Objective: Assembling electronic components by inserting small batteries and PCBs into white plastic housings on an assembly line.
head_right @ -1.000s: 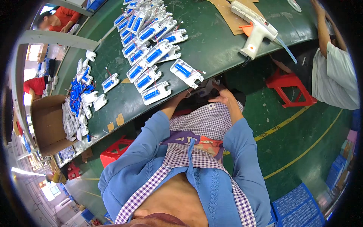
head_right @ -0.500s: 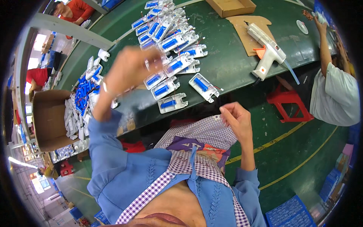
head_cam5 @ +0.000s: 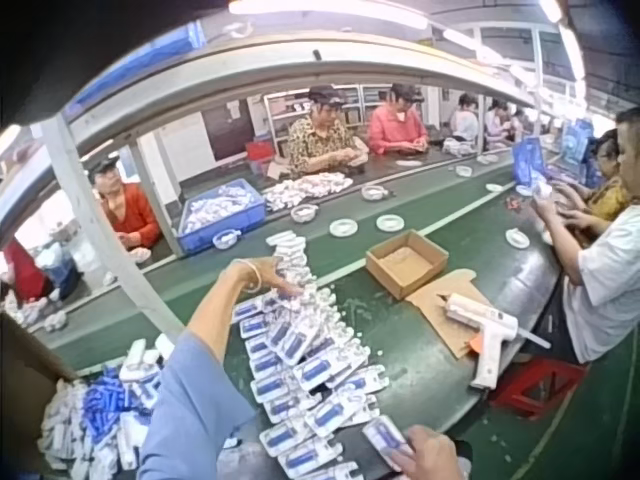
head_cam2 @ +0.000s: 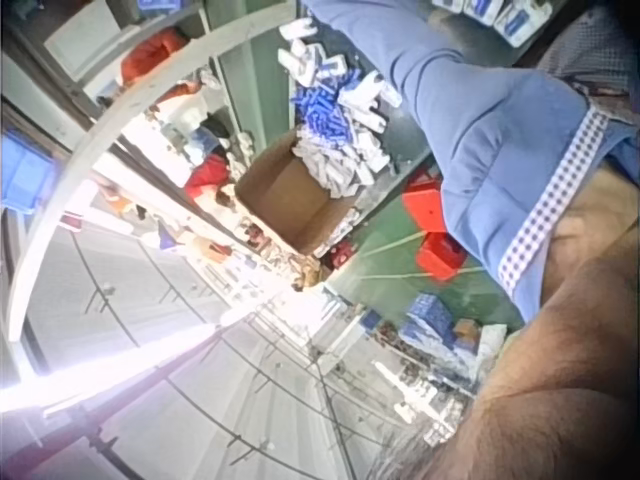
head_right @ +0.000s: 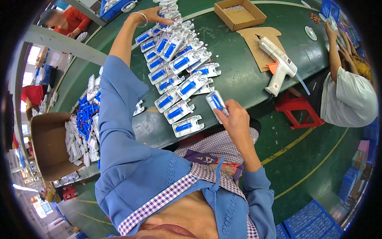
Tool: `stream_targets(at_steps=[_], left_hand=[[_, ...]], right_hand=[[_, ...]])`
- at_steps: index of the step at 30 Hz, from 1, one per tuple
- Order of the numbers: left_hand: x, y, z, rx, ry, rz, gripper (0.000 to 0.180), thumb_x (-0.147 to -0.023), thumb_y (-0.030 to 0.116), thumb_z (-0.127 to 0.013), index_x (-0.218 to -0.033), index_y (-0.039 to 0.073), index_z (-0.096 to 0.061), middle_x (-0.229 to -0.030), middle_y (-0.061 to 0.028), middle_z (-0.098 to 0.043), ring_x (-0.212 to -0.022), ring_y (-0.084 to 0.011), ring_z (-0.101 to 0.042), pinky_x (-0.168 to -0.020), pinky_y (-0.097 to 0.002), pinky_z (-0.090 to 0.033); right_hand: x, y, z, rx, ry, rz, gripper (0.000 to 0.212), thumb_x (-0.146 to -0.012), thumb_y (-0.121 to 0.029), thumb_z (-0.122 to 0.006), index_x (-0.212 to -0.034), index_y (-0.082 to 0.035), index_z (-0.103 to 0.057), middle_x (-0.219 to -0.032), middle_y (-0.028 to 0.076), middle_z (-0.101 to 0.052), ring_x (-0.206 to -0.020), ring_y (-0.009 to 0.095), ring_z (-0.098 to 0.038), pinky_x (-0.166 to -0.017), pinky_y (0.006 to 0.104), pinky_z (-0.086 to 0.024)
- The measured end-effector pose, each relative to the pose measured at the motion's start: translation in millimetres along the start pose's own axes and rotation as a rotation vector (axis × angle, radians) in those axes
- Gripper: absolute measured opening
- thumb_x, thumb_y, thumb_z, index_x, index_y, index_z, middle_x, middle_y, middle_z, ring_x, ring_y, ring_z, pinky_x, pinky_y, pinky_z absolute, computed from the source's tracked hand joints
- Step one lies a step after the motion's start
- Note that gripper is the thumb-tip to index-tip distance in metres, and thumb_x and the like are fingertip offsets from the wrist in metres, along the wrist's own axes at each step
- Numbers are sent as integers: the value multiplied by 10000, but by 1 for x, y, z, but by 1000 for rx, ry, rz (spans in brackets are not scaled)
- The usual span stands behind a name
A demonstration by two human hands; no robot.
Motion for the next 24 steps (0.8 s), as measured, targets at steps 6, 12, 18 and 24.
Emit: stream_targets(at_steps=[6,12,18,24], left_hand=[[4,-6,8,-38,-150,16,1320,-424,742,-738,-1417,24,-249,-1424,-257,-285,-1326,-366,-294,-1096,-460,-239],[-4,-25,-9,1,-107,15,1313,-423,775,-705,-1390,-12,-292,-1410,-256,-312,-1313,-359,-322,-1091,-406,-261],[2,-4,-11,155,-108,-44,1346,-430,762,-720,-1403,-36,-242,-1407,-284,-298,-1310,-374,-323,-1092,-400,-247],[-5,7,-14,20,-1,-109,1316,-380,735,-755,-1248,-183,-385,-1213,-332,-488,-1152,-396,-502,-966,-382,-410]], right_hand=[[16,-3,-33,-1350,-194,-539,331,-917,-208,-549,-1080,73,-485,-1023,251,-606,-904,316,-643,-810,384,-546],[-7,-34,-45,-1516,-261,-517,348,-912,-230,-567,-1096,57,-500,-1101,249,-567,-1068,357,-570,-934,445,-462],[-33,-26,-55,-1697,-346,-667,410,-893,-319,-593,-1100,21,-495,-1051,247,-567,-1046,376,-578,-913,487,-468],[-74,-37,-65,-1739,-416,-580,453,-899,-353,-576,-1190,-15,-499,-1147,175,-554,-1080,368,-549,-909,545,-449]])
Point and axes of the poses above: each hand's wrist, its own x-axis away from the middle knuckle, its own z-axis out of the back of the hand, y = z × x, the point moved 7 cm from there along -x, towards the middle knuckle
